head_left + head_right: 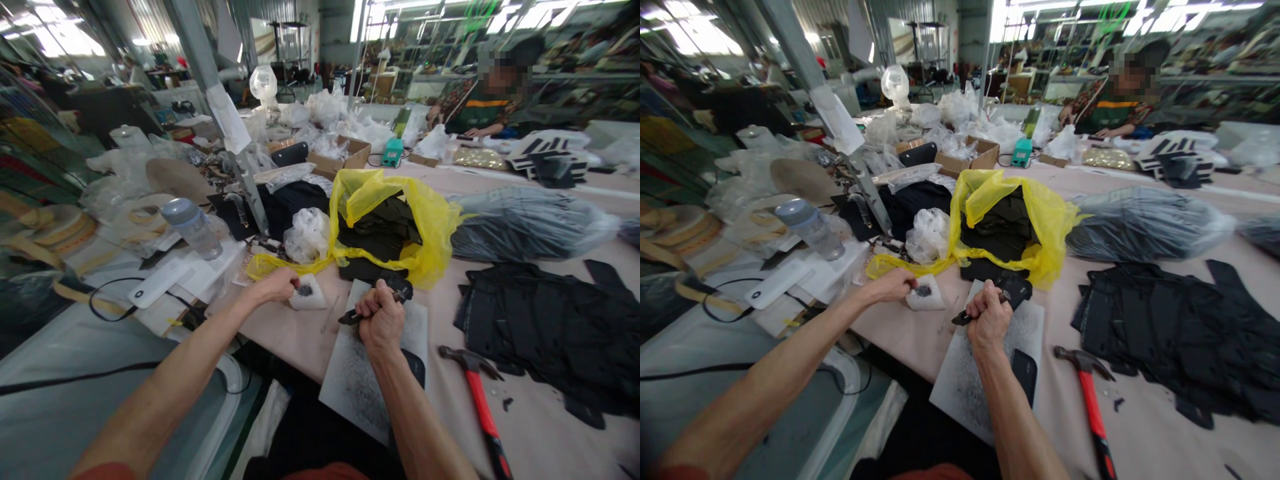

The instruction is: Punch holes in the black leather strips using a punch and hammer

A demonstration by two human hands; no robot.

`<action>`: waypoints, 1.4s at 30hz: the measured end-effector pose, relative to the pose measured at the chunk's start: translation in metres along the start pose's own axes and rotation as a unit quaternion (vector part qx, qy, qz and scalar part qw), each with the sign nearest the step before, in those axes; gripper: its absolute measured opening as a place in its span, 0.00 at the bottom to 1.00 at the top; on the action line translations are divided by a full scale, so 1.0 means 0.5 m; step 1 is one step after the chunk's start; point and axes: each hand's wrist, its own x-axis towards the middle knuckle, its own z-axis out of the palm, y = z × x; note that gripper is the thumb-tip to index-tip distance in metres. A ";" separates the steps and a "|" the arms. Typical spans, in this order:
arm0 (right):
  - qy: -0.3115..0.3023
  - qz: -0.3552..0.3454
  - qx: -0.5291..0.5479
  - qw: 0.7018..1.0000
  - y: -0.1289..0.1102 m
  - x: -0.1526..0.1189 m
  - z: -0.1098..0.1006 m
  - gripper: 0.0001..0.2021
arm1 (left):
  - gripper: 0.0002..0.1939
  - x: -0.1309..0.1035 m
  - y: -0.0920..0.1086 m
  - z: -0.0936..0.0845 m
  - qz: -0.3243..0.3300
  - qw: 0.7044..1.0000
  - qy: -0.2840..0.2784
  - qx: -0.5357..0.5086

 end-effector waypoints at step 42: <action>-0.251 -0.062 -0.184 0.948 0.207 0.057 0.186 0.23 | 0.41 -0.037 -0.056 0.244 0.004 0.921 0.351 -0.169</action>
